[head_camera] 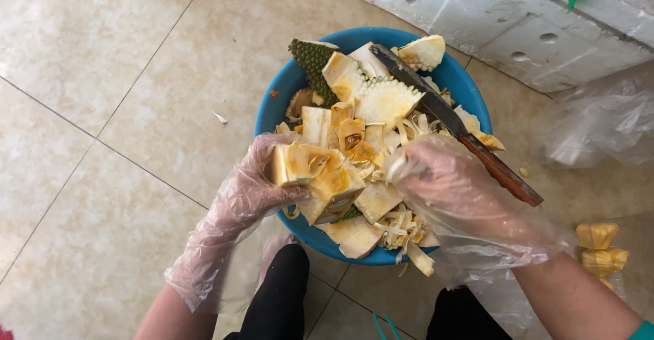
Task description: Extracting edible jackfruit bulbs from the fibrous core and placing them into a plastic bag
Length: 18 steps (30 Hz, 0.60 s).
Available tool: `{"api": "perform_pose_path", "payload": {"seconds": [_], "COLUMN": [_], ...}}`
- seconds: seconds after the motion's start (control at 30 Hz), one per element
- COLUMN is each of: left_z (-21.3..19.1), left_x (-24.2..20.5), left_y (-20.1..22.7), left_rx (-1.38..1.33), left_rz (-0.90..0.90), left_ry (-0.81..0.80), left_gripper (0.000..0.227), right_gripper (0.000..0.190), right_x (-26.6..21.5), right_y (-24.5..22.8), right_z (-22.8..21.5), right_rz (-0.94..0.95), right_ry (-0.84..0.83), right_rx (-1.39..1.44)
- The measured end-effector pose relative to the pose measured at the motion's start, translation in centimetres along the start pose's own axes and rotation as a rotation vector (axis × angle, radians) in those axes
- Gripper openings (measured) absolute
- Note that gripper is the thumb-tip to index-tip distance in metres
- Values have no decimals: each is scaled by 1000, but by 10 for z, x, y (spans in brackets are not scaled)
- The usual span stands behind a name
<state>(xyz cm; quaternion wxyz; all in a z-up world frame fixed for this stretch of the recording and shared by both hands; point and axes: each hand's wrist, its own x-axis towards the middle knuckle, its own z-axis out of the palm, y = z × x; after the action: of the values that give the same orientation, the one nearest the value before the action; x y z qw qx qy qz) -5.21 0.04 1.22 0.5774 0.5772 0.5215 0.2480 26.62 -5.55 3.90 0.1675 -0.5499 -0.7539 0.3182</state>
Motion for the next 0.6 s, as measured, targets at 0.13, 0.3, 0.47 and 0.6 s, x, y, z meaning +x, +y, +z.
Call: {"api": "perform_pose_path", "payload": {"seconds": [0.13, 0.3, 0.47, 0.6], "left_z": [8, 17, 34, 53], "left_x": [1, 8, 11, 9], "left_y": [3, -20, -20, -6], "left_rx": [-118, -327, -703, -865], "left_rz": [92, 152, 64, -51], "left_ry": [-36, -71, -66, 59], "left_gripper": [79, 78, 79, 71], "right_gripper": [68, 122, 123, 17], "right_x": [20, 25, 21, 21], "right_y": [-60, -26, -73, -66], "right_z": [-38, -40, -32, -7], "right_rz": [481, 553, 535, 624], "right_ry": [-121, -433, -290, 408], "right_rx": [325, 414, 795, 894]}}
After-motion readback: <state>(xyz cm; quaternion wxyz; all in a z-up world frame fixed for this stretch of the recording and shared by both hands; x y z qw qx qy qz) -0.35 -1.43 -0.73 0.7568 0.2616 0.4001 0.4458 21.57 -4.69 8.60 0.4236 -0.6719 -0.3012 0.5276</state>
